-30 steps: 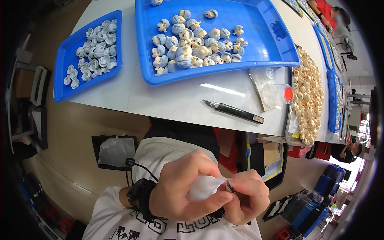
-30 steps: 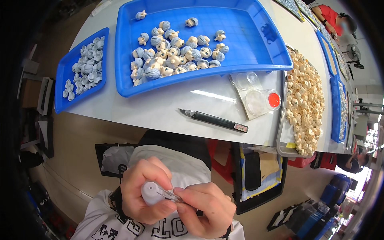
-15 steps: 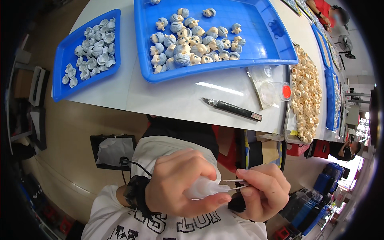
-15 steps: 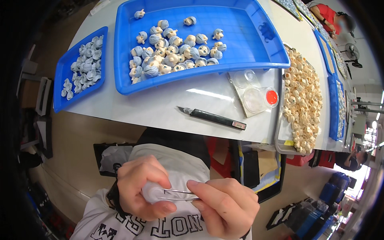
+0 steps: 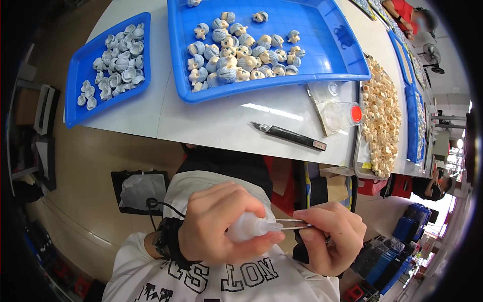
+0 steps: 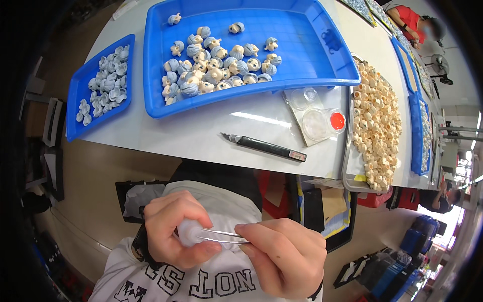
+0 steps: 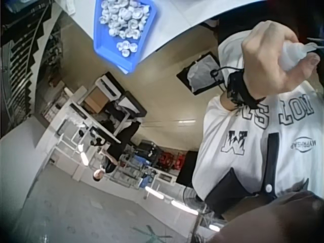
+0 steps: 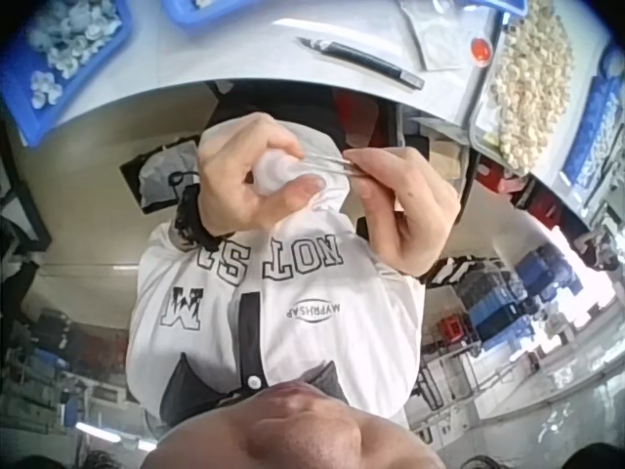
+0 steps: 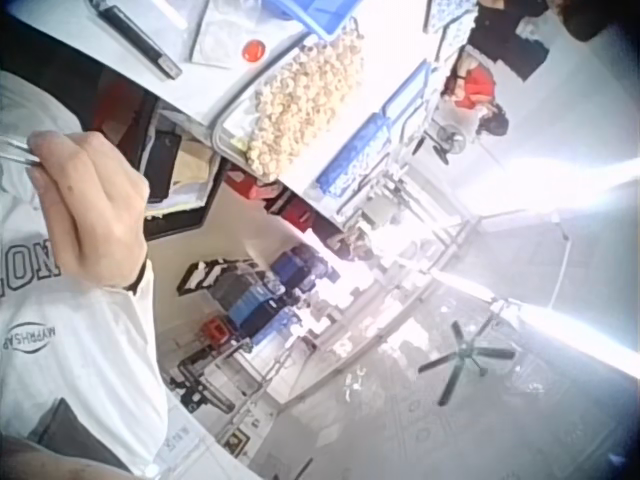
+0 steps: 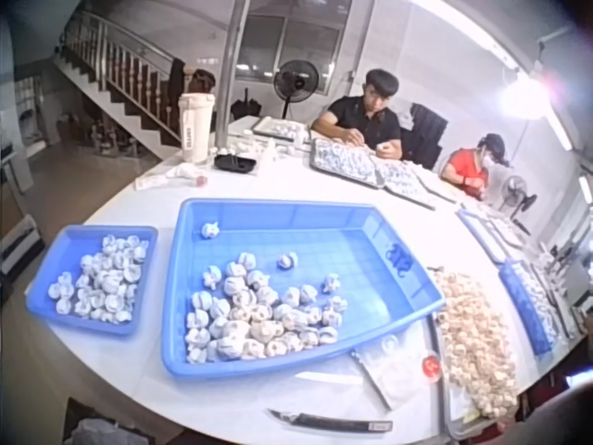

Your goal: The person uses a small knife to trim a white plastic bottle and then uses tweezers to apply a substance from the bottle to small figurines. The person handles the figurines and tools with precision, working at a table with trays of similar items.

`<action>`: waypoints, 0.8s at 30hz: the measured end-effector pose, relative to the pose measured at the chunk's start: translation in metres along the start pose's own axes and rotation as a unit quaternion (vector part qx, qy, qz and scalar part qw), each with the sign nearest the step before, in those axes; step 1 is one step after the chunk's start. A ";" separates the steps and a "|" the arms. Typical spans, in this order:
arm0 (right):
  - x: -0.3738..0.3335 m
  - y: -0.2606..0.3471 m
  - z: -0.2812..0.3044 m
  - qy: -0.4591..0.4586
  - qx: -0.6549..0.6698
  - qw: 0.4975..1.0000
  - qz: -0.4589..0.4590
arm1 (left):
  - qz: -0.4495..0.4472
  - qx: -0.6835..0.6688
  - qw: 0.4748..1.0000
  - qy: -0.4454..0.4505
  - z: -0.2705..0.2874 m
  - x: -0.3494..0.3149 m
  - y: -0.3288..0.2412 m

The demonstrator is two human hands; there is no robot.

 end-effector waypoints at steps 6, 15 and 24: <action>0.009 -0.013 -0.012 0.085 0.087 0.992 -0.031 | 0.020 0.021 0.999 0.019 -0.002 0.004 0.001; 0.012 -0.020 -0.022 0.147 0.081 0.984 -0.063 | 0.025 0.041 0.999 0.001 -0.003 0.001 0.008; 0.006 -0.045 -0.031 0.133 0.158 0.971 -0.121 | 0.024 0.066 0.998 -0.005 -0.007 0.002 0.018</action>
Point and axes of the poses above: each hand's wrist, its own x-axis towards the middle knuckle, its own z-axis out of the back of the hand, y = z × x, the point moved 10 cm from there along x, towards the middle knuckle, and after that the axes turned 4 degrees about y, right-handed, at the moved point
